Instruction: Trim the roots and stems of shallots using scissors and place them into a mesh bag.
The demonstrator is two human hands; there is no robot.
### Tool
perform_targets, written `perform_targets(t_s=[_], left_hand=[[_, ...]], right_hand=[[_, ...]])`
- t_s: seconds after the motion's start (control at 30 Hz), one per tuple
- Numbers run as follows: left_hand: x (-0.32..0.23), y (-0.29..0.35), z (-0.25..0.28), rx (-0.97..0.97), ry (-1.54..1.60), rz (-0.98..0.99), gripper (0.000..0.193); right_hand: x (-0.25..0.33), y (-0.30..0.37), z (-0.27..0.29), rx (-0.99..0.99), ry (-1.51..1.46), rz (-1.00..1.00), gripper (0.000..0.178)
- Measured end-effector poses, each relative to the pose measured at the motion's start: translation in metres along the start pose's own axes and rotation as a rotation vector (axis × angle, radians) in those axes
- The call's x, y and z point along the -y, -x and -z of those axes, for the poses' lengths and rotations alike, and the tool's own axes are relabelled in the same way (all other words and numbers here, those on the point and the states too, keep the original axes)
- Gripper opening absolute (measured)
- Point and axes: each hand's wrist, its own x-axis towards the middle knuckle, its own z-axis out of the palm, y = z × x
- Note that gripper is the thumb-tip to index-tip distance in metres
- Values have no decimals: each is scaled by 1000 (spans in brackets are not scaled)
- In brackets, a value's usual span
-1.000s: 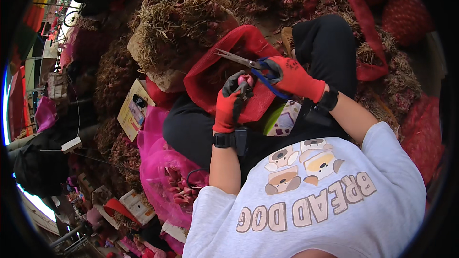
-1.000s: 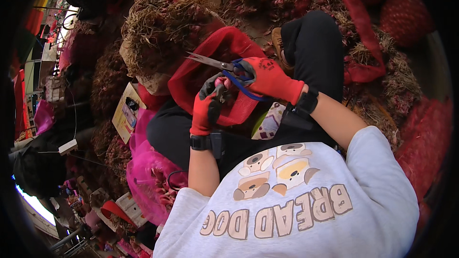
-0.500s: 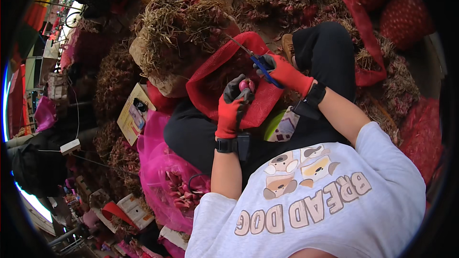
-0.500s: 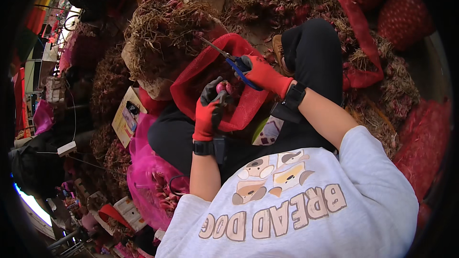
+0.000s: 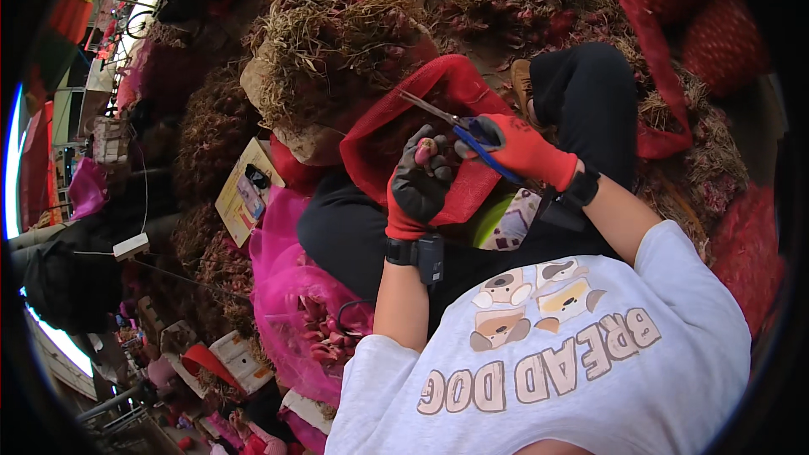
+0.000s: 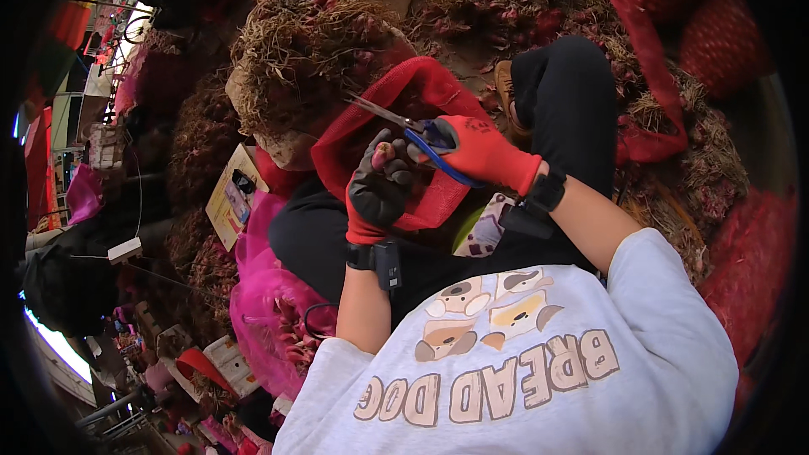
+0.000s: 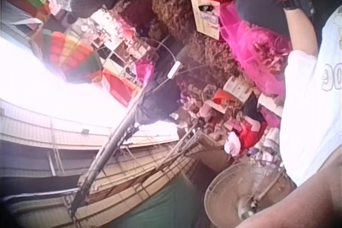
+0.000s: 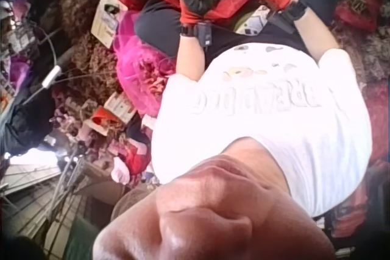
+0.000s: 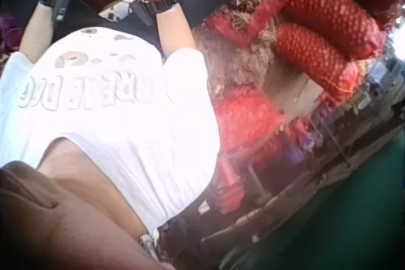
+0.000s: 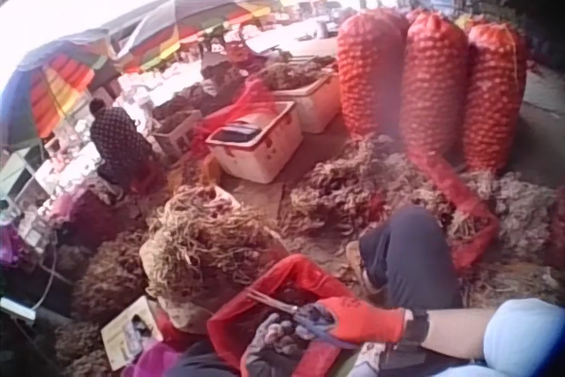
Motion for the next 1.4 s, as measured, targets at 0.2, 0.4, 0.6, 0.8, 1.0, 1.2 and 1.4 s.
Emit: perform_targets(t_s=[0.2,0.4,0.6,0.8,1.0,1.2,1.4], left_hand=[[-6,-1,3,142,113,-74,33],[-1,-3,23,-27,-597,-306,33],[-3,-2,13,-34,-350,-236,33],[-1,-5,12,-95,-861,-547,33],[1,-4,10,-102,-544,-415,34],[-7,14,-32,-334,-1165,-470,30],[-36,137,-111,-567,-1389,-532,30]], right_hand=[[-1,32,5,-116,583,157,31],[-24,34,13,-14,804,59,35],[-4,29,17,-49,520,-2,32],[-13,33,9,-97,543,69,35],[-34,33,12,-147,684,129,36],[-32,30,12,-192,594,83,41],[-37,34,23,-58,748,-5,49]])
